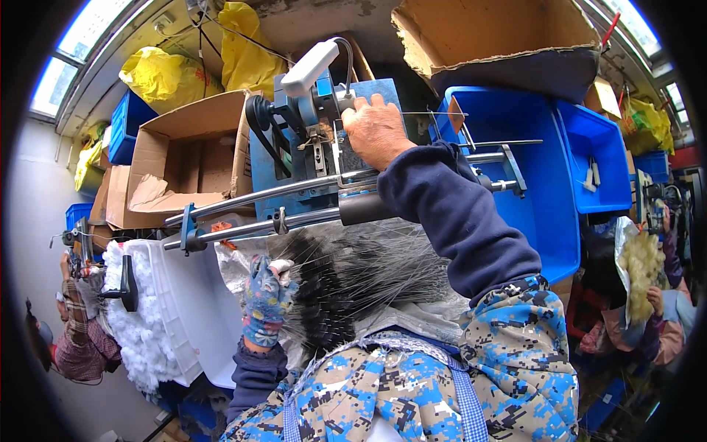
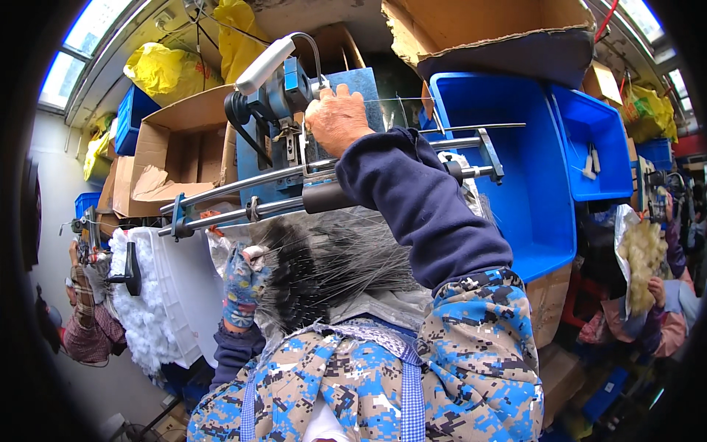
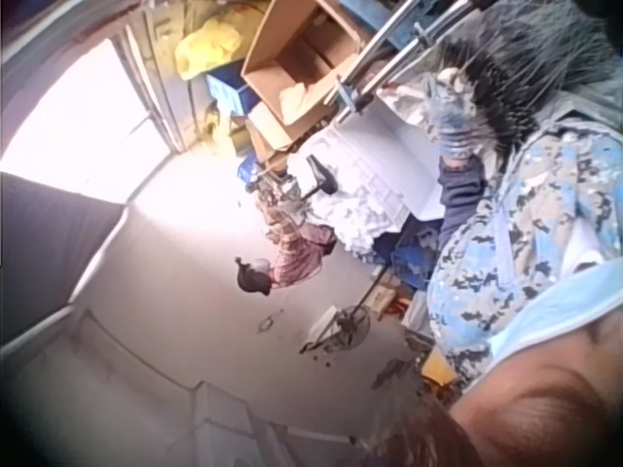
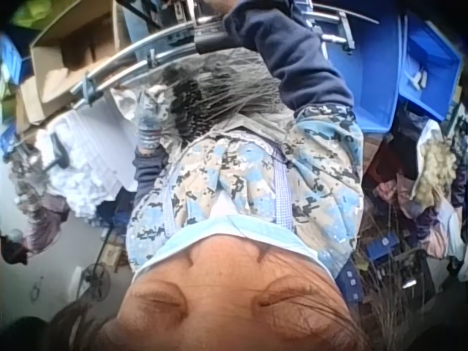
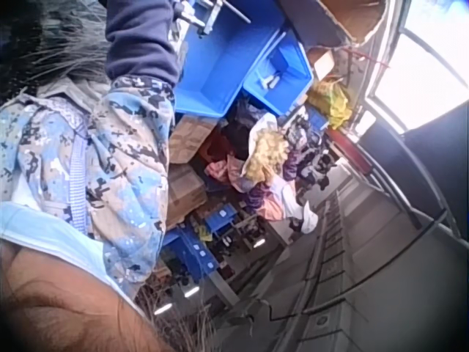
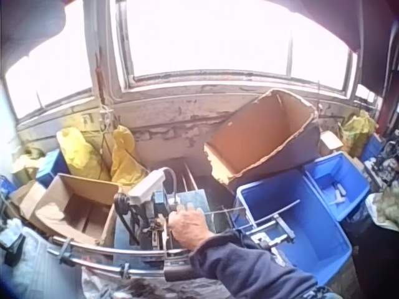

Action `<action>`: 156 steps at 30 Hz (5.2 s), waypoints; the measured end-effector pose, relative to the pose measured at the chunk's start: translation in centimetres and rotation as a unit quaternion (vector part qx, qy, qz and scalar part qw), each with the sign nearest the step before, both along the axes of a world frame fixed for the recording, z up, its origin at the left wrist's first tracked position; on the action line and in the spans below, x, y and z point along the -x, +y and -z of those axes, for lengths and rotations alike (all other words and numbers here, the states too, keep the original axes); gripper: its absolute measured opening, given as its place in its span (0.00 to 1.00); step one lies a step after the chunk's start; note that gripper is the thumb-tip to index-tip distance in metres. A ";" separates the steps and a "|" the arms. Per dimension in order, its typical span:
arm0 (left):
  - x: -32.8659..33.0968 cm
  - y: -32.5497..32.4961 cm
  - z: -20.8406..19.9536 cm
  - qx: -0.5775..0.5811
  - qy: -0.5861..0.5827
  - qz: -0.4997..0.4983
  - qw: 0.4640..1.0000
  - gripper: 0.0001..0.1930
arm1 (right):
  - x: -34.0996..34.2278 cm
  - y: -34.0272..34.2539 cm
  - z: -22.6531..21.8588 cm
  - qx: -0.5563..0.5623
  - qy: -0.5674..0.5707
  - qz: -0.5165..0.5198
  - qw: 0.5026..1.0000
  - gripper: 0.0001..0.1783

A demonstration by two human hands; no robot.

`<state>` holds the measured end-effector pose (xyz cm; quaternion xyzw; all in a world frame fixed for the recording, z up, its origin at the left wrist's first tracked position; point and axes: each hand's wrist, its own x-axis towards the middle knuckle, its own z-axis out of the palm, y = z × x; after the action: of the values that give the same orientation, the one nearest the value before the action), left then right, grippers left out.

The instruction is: The person operates a manual machine by repeatedly pulling a lever with their right hand while holding a bundle of dark fibers with their left hand. The person wears a patterned jacket and gloves while working in a cluttered room filled with boxes and plastic bins.

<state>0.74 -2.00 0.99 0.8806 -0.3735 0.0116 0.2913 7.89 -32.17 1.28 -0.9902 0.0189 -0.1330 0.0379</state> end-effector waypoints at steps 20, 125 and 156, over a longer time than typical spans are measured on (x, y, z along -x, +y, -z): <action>0.4 0.1 1.2 -0.001 -0.016 -0.004 1.000 0.14 | -0.4 -0.4 0.6 -0.037 -0.001 -0.028 0.999 0.06; 0.7 -1.1 1.1 -0.010 0.009 0.023 1.000 0.09 | -0.4 -0.9 0.4 -0.042 0.034 -0.003 0.999 0.08; 0.8 -3.1 0.0 -0.013 -0.074 0.084 0.994 0.11 | 4.9 -2.5 -0.1 -0.048 0.008 0.028 0.998 0.32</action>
<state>-0.03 -5.09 1.04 0.8466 -0.4667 0.0472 0.2516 3.00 -34.66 1.37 -0.9873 0.0535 -0.1255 0.0810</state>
